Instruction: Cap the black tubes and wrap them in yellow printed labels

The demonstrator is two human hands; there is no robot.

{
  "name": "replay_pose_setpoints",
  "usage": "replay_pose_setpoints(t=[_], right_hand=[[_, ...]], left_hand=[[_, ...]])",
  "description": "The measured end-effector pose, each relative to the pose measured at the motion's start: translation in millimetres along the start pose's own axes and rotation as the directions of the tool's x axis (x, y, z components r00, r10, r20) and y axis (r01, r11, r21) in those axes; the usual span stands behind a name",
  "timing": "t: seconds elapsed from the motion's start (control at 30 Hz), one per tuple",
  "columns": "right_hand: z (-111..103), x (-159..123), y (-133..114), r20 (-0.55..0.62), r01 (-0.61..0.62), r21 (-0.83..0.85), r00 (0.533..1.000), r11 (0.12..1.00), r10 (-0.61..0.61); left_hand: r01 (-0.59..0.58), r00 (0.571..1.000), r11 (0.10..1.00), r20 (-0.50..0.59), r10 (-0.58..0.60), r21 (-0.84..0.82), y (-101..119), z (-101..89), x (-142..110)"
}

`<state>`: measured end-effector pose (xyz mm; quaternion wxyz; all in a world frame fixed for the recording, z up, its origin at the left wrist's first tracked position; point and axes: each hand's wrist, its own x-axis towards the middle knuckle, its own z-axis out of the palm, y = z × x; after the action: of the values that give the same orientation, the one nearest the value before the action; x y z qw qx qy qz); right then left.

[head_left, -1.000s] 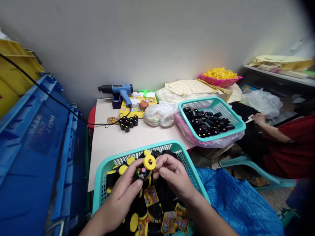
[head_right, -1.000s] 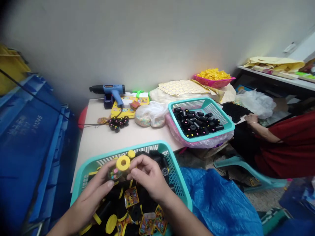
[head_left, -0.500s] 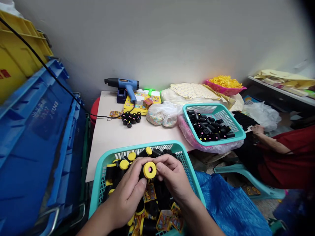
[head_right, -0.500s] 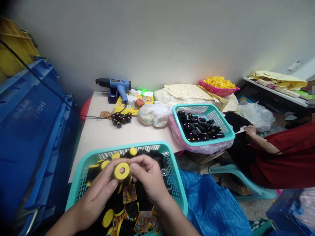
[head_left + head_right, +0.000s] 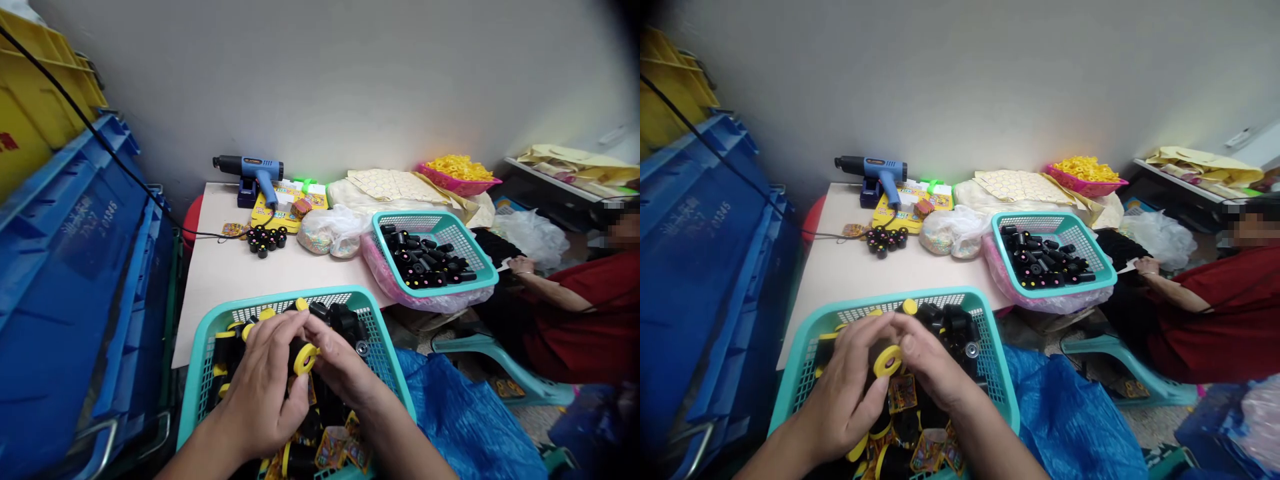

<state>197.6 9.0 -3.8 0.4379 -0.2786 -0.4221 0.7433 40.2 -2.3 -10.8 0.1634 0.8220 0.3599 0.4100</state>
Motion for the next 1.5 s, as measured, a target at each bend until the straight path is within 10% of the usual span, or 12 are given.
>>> replay_pose_setpoints(t=[0.17,0.63,1.0,1.1,1.27,1.5], right_hand=[[5,3,3,0.075,-0.026,0.029,0.997,0.999,0.024],[-20,4,9,0.286,-0.149,0.096,0.951,0.984,0.116],[-14,-2,-12,0.195,0.125,-0.340,0.979,0.932,-0.060],[-31,-20,-35,-0.028,0.077,-0.478,0.994,0.875,-0.103],[-52,-55,-43,-0.240,-0.242,-0.865,0.969,0.439,0.062],[-53,-60,-5,-0.048,-0.034,-0.980,0.996,-0.195,0.071]], left_hand=[[-0.177,0.975,0.984,-0.131,0.178,0.014,3,3.9,1],[-0.281,0.957,0.960,-0.082,0.280,-0.005,4,-7.5,6],[-0.163,0.987,0.985,-0.029,0.161,-0.062,5,-9.8,3],[-0.030,1.000,0.990,-0.014,0.028,-0.137,-7,-25.0,5],[0.110,0.994,0.994,0.006,-0.110,0.015,-44,-43.7,11],[0.240,0.950,0.965,0.177,-0.256,0.106,-74,-31.7,5]])
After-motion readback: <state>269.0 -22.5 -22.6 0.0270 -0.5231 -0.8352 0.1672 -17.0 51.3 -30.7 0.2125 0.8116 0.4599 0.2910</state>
